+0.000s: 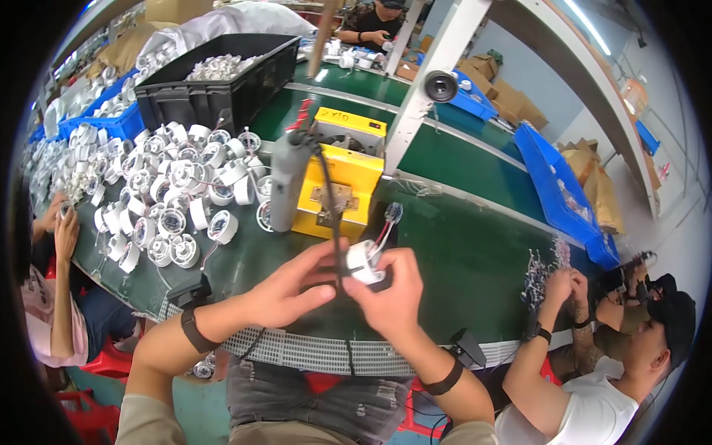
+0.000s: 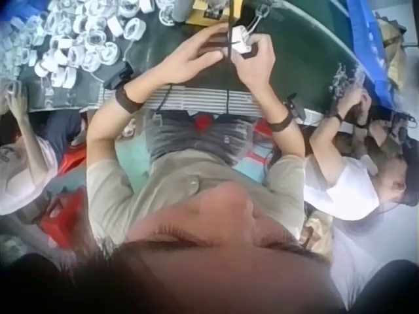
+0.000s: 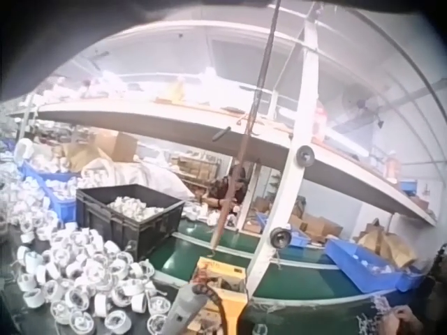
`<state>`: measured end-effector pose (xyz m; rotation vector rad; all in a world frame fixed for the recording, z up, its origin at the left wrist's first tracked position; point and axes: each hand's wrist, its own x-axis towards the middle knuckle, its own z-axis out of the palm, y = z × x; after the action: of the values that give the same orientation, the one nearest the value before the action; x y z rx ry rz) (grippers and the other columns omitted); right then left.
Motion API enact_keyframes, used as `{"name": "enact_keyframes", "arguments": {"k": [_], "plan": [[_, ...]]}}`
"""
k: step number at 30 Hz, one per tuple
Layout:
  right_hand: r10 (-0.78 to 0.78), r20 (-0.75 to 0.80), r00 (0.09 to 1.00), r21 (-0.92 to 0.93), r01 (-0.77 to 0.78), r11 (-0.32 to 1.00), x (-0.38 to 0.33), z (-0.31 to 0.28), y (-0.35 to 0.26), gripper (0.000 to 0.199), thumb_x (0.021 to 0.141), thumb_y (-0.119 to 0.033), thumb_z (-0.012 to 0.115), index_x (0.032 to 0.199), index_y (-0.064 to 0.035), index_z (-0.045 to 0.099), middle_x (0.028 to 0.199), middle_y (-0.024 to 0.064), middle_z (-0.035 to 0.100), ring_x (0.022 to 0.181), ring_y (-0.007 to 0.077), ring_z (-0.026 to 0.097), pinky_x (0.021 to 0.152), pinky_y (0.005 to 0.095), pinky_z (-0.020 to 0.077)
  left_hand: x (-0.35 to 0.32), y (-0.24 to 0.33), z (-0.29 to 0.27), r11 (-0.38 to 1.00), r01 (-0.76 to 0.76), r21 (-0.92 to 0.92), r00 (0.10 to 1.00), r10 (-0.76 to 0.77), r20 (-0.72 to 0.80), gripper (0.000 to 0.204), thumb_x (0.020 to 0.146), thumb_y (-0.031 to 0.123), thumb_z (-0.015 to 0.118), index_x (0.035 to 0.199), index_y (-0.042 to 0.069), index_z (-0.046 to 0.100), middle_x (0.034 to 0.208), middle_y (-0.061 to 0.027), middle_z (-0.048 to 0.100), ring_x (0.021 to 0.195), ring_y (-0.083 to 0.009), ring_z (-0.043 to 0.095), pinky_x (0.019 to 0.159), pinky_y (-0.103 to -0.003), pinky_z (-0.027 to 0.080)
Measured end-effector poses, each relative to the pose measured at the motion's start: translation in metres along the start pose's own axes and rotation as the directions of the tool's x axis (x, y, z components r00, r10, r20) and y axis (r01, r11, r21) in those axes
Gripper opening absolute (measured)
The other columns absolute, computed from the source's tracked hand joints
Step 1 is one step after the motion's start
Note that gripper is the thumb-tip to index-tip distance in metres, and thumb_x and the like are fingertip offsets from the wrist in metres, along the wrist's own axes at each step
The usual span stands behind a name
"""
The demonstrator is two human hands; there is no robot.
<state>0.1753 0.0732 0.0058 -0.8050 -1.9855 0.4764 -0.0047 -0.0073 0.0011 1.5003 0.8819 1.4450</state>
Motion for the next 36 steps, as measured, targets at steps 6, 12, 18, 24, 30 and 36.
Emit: {"name": "enact_keyframes", "arguments": {"k": [6, 12, 18, 24, 30, 36], "plan": [[-0.140, 0.192, 0.971, 0.061, 0.131, 0.990, 0.006, 0.008, -0.032, 0.052, 0.063, -0.028, 0.090, 0.091, -0.0080, 0.051, 0.093, 0.0095, 0.056, 0.082, 0.0301, 0.059, 0.072, 0.0379, 0.0495, 0.003, 0.006, -0.013, 0.951, 0.152, -0.270, 0.988, -0.150, 0.025, 0.049, 0.098, 0.013, 0.055, 0.142, 0.001, 0.038, 0.124, -0.0099, 0.057, 0.115, -0.0154, 0.054, 0.097, -0.031, 0.045], [-0.279, -0.132, 0.951, 0.176, 0.299, 0.938, 0.007, -0.013, 0.001, 0.063, 0.062, -0.024, 0.091, 0.100, -0.0078, 0.043, 0.114, 0.0130, 0.045, 0.101, 0.0258, 0.054, 0.088, 0.0388, 0.0460, 0.005, 0.006, -0.015, 0.934, 0.190, -0.301, 0.980, -0.196, 0.011, 0.044, 0.102, 0.018, 0.046, 0.141, 0.001, 0.039, 0.126, -0.0075, 0.055, 0.116, -0.0140, 0.053, 0.101, -0.031, 0.041], [-0.497, 0.025, 0.868, 0.038, 0.496, 0.868, 0.028, -0.018, -0.005, 0.042, 0.071, 0.002, 0.079, 0.105, -0.0024, 0.056, 0.110, 0.0176, 0.057, 0.094, 0.0270, 0.063, 0.075, 0.0350, 0.0543, 0.006, 0.011, -0.022, 0.905, 0.222, -0.364, 0.972, -0.233, 0.013, 0.045, 0.105, 0.029, 0.036, 0.140, 0.002, 0.041, 0.117, -0.0064, 0.059, 0.100, -0.0108, 0.056, 0.081, -0.026, 0.047], [-0.374, 0.142, 0.916, 0.356, 0.306, 0.883, 0.024, -0.017, -0.002, 0.019, 0.073, 0.011, 0.072, 0.089, 0.0033, 0.064, 0.094, 0.0174, 0.066, 0.076, 0.0228, 0.068, 0.064, 0.0311, 0.0560, 0.009, 0.005, -0.022, 0.928, 0.169, -0.331, 0.979, -0.196, -0.049, 0.049, 0.105, 0.035, 0.033, 0.141, 0.001, 0.040, 0.113, -0.0047, 0.061, 0.089, -0.0092, 0.057, 0.068, -0.023, 0.046], [-0.066, 0.325, 0.943, 0.605, -0.154, 0.781, 0.020, -0.009, -0.011, 0.025, 0.076, 0.010, 0.071, 0.100, 0.0056, 0.066, 0.117, 0.0195, 0.059, 0.082, 0.0205, 0.068, 0.072, 0.0307, 0.0582, 0.002, 0.006, -0.018, 0.998, 0.059, -0.005, 0.984, -0.059, -0.166, 0.048, 0.105, 0.038, 0.033, 0.139, 0.007, 0.045, 0.101, -0.0021, 0.060, 0.074, -0.0065, 0.052, 0.061, -0.021, 0.045], [-0.020, 0.280, 0.960, 0.637, -0.171, 0.752, 0.013, -0.009, -0.007, 0.022, 0.081, 0.001, 0.071, 0.102, 0.0040, 0.068, 0.114, 0.0153, 0.056, 0.080, 0.0193, 0.066, 0.072, 0.0282, 0.0553, 0.003, 0.009, -0.015, 0.998, 0.033, -0.062, 0.992, -0.040, -0.116, 0.044, 0.105, 0.031, 0.035, 0.142, 0.006, 0.041, 0.106, -0.0051, 0.059, 0.082, -0.0098, 0.056, 0.069, -0.025, 0.050]]}}
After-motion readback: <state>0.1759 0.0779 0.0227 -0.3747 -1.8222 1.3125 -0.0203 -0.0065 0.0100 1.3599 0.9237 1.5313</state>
